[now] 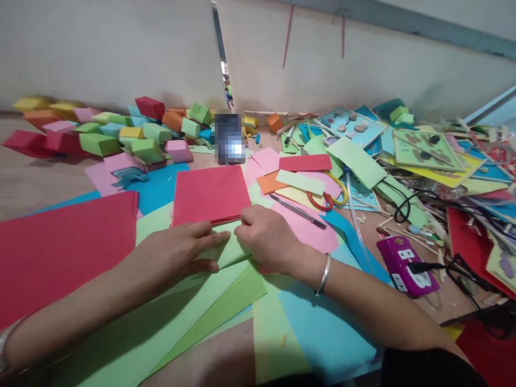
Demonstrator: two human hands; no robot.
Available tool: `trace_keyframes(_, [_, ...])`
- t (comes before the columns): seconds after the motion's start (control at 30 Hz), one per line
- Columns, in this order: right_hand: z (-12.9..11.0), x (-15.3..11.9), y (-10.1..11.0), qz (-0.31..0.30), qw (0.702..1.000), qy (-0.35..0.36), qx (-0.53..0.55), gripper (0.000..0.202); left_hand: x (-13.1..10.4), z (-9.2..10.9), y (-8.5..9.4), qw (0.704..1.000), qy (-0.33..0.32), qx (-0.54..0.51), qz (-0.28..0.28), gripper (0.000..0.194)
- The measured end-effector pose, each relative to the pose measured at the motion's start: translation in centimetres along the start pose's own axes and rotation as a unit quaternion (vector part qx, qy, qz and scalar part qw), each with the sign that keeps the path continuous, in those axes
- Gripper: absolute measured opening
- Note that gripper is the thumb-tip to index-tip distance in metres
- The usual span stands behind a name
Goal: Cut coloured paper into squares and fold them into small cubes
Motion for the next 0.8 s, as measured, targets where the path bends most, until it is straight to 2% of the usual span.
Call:
trace_keyframes(0.13, [-2.3,-0.6,0.6,0.012,0.994,0.084,-0.073,0.033,-0.1,-0.1,-0.1,1.0,-0.002,-0.005,0.002,0.034])
trace_keyframes(0.2, [-2.6,-0.6,0.2,0.012,0.994,0.071,-0.083,0.031,-0.1,0.0,-0.1,1.0,0.003,0.003,0.0,0.037])
trace_keyframes(0.37, [-1.9,0.2,-1.8,-0.046,0.996,-0.007,-0.08,0.026,0.0,0.1,-0.3,1.0,0.008,0.015,-0.009,0.043])
trace_keyframes(0.63, [-2.3,-0.6,-1.9,-0.02,0.993,0.04,-0.112,0.023,0.0,-0.1,-0.3,1.0,0.018,0.001,-0.01,0.035])
trace_keyframes(0.8, [-2.9,-0.9,-1.4,-0.04,0.989,0.047,-0.136,0.024,-0.1,-0.1,-0.4,1.0,0.011,0.006,-0.008,0.034])
Point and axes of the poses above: each hand's wrist, its own x-axis towards the middle knuckle, its own y-axis out of the back of the hand, z = x × y, the point moved 4 cm from there along x, towards the middle knuckle, and after that the axes turned 13 degrees about -z, right-handed, at the moved point
